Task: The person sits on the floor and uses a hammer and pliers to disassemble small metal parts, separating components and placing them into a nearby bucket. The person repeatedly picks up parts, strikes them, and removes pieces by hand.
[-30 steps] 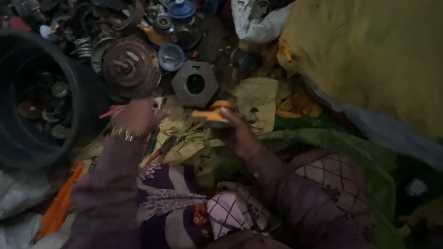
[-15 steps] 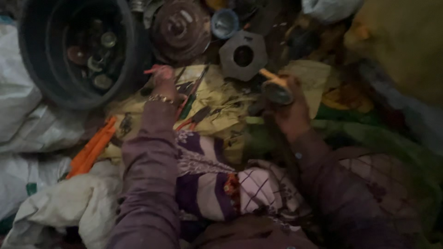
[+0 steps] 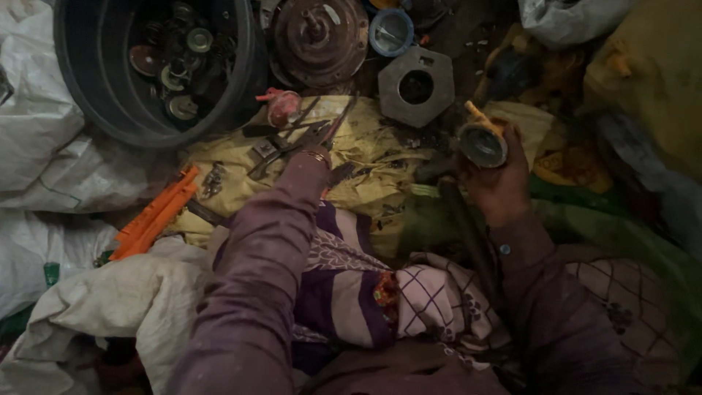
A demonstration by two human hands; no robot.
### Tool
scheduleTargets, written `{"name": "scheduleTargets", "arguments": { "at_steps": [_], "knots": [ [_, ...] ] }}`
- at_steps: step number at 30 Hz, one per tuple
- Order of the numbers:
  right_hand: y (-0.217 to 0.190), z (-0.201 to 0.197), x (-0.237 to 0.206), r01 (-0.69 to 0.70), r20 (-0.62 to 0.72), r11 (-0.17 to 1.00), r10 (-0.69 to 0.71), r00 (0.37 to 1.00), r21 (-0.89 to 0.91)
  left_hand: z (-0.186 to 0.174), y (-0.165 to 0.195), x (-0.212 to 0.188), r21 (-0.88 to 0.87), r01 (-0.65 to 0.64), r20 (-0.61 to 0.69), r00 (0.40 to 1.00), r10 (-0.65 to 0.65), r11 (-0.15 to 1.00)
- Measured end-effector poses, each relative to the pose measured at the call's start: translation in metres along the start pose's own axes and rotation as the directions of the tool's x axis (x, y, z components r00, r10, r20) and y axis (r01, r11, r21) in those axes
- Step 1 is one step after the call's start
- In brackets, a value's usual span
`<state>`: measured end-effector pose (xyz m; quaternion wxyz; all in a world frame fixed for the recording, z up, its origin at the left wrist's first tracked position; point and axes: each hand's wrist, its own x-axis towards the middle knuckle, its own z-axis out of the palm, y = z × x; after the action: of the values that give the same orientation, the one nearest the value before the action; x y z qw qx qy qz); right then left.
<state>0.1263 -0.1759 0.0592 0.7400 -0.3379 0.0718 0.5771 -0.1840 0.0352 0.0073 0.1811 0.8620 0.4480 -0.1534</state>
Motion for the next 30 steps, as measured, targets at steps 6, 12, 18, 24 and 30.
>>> {"name": "scheduleTargets", "arguments": {
  "at_steps": [6, 12, 18, 24, 30],
  "knots": [
    [-0.004, -0.01, 0.002, 0.085, 0.248, 0.996, -0.084, 0.965, 0.008, 0.03, 0.02, -0.006, -0.035, -0.05, 0.056, 0.997, 0.052, 0.998],
    [-0.002, 0.002, 0.008, 0.044, -0.046, 0.998, -0.042, 0.998, 0.04, 0.023, 0.004, 0.0, 0.081, 0.138, 0.092, 0.985, -0.146, 0.987],
    [0.004, 0.003, 0.009, 0.077, 0.002, 0.995, -0.078, 0.997, 0.064, 0.022, 0.047, 0.009, 0.096, -0.059, 0.035, 0.998, 0.056, 0.994],
    [0.009, 0.007, 0.006, 0.036, -0.059, 0.999, -0.033, 0.998, 0.041, 0.066, 0.096, -0.014, -0.042, -0.42, 0.179, 0.889, 0.421, 0.906],
    [0.006, 0.015, 0.005, 0.023, -0.043, 0.998, -0.021, 0.999, 0.06, 0.064, 0.096, -0.005, -0.078, -0.433, 0.241, 0.866, 0.439, 0.898]
  ]
}}
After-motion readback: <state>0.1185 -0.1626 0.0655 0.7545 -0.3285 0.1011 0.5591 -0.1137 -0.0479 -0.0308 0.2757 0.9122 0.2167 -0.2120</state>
